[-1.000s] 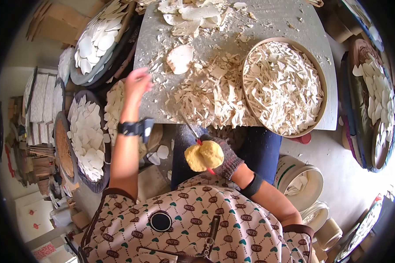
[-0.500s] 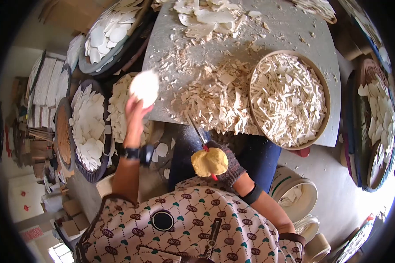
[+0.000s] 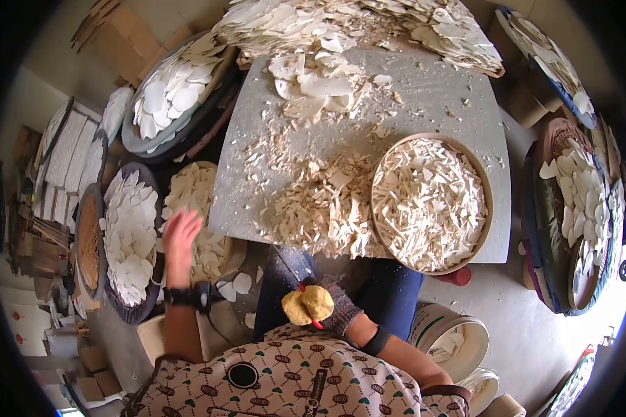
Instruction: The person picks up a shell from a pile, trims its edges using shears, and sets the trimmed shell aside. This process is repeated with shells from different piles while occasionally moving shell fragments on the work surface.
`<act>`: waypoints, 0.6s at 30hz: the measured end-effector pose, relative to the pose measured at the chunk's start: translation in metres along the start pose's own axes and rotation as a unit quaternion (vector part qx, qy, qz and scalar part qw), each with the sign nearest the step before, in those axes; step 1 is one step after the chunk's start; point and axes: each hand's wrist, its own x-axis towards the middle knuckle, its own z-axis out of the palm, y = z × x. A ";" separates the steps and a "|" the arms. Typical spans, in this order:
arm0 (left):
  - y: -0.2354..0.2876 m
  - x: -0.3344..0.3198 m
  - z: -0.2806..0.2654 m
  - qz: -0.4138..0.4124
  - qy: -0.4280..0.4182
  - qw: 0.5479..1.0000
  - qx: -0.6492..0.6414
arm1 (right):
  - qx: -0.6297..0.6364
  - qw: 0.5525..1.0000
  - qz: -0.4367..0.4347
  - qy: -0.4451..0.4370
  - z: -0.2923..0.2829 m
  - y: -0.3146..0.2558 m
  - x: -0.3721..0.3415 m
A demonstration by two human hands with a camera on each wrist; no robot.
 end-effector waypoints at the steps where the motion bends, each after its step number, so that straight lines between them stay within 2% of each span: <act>1: 0.011 0.019 0.047 0.006 -0.065 0.994 0.083 | 0.038 0.999 0.003 0.001 0.001 -0.004 -0.001; 2: 0.012 0.041 0.087 0.010 -0.127 0.982 0.137 | 0.027 0.999 0.017 0.028 -0.006 0.005 0.000; 3: 0.005 0.062 0.121 0.050 -0.197 0.959 0.196 | 0.017 0.998 0.030 0.055 -0.013 0.014 0.000; 4: -0.003 0.085 0.152 0.087 -0.260 0.917 0.290 | 0.185 0.980 0.058 0.055 -0.021 0.024 -0.001; 5: -0.024 0.111 0.178 0.198 -0.267 0.877 0.346 | 0.349 0.932 0.082 0.053 -0.027 0.029 -0.001; 6: -0.044 0.129 0.203 0.306 -0.271 0.823 0.395 | 0.371 0.925 0.081 0.018 -0.015 0.000 -0.005; 7: -0.039 0.128 0.232 0.369 -0.237 0.745 0.503 | 0.335 0.939 0.070 0.030 -0.014 -0.005 -0.008; 8: -0.049 0.136 0.253 0.446 -0.199 0.695 0.527 | 0.297 0.952 0.058 0.042 -0.014 -0.006 -0.011; 10: -0.064 0.153 0.279 0.502 -0.176 0.613 0.584 | 0.254 0.966 0.033 0.032 -0.020 -0.004 -0.014; 11: -0.072 0.161 0.288 0.527 -0.163 0.569 0.609 | 0.230 0.970 0.035 0.068 -0.028 0.001 -0.017; 13: -0.081 0.172 0.293 0.529 -0.152 0.589 0.591 | 0.182 0.973 0.042 0.138 -0.041 0.012 -0.023; 15: -0.069 0.168 0.293 0.509 -0.152 0.623 0.575 | 0.056 0.989 0.045 0.128 -0.028 -0.006 -0.023; 16: -0.060 0.164 0.287 0.542 -0.154 0.624 0.541 | 0.071 0.991 0.044 0.107 -0.026 -0.010 -0.021; 17: -0.054 0.160 0.280 0.475 -0.160 0.721 0.479 | 0.085 0.992 0.043 0.085 -0.025 -0.013 -0.019; 18: -0.049 0.155 0.271 0.399 -0.161 0.805 0.409 | 0.178 0.982 0.040 0.050 -0.026 -0.010 -0.017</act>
